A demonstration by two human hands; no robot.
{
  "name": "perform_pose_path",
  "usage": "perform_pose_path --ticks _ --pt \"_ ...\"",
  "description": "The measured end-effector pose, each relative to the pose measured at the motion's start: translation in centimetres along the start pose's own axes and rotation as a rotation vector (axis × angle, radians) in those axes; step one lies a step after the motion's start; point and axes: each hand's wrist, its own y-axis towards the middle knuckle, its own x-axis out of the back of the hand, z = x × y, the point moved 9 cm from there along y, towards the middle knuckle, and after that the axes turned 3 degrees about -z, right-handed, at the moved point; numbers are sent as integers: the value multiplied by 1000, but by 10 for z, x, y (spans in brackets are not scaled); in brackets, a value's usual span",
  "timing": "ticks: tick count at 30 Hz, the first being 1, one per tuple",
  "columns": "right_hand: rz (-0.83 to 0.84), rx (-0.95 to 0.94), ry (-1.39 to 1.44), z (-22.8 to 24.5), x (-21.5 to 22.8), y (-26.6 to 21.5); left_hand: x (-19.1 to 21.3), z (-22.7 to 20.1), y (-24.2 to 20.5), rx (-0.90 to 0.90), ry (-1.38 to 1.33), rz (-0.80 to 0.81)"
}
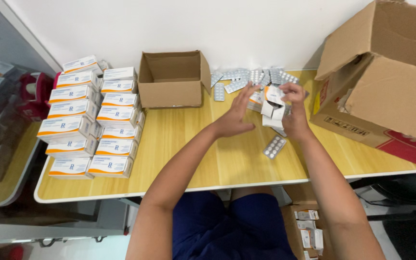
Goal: The person opens small white boxes, removes blister strips of pills, and places them into a larger cardboard box. The person then stacks the empty boxes on the table. The process is repeated multiple times.
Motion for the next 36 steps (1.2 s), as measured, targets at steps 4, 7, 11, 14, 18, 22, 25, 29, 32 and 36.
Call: perform_pose_path --ticks 4,7,11,14,18,22,25,29,32,36 --pt "159 -40 185 -7 -43 16 39 -1 -7 -2 96 -105" --pt "284 -505 439 -36 -89 10 59 16 -20 152 124 -141" --pt "147 -536 744 -30 -95 7 69 50 -44 468 90 -93" --pt "135 -484 576 -25 -82 -1 68 38 -45 263 251 -5" --pt "159 -481 443 -11 -82 -1 70 14 -44 36 184 -139" --pt "364 -303 240 30 -90 3 67 5 -46 13 250 -128" --pt "457 -198 212 51 -91 10 71 7 -46 35 276 -104" --pt "495 -194 252 57 -92 14 75 8 -45 38 309 -124" --pt "511 -174 205 57 -94 11 66 9 -48 67 349 -48" --pt "542 -207 169 51 -96 7 62 7 -46 120 473 -34"
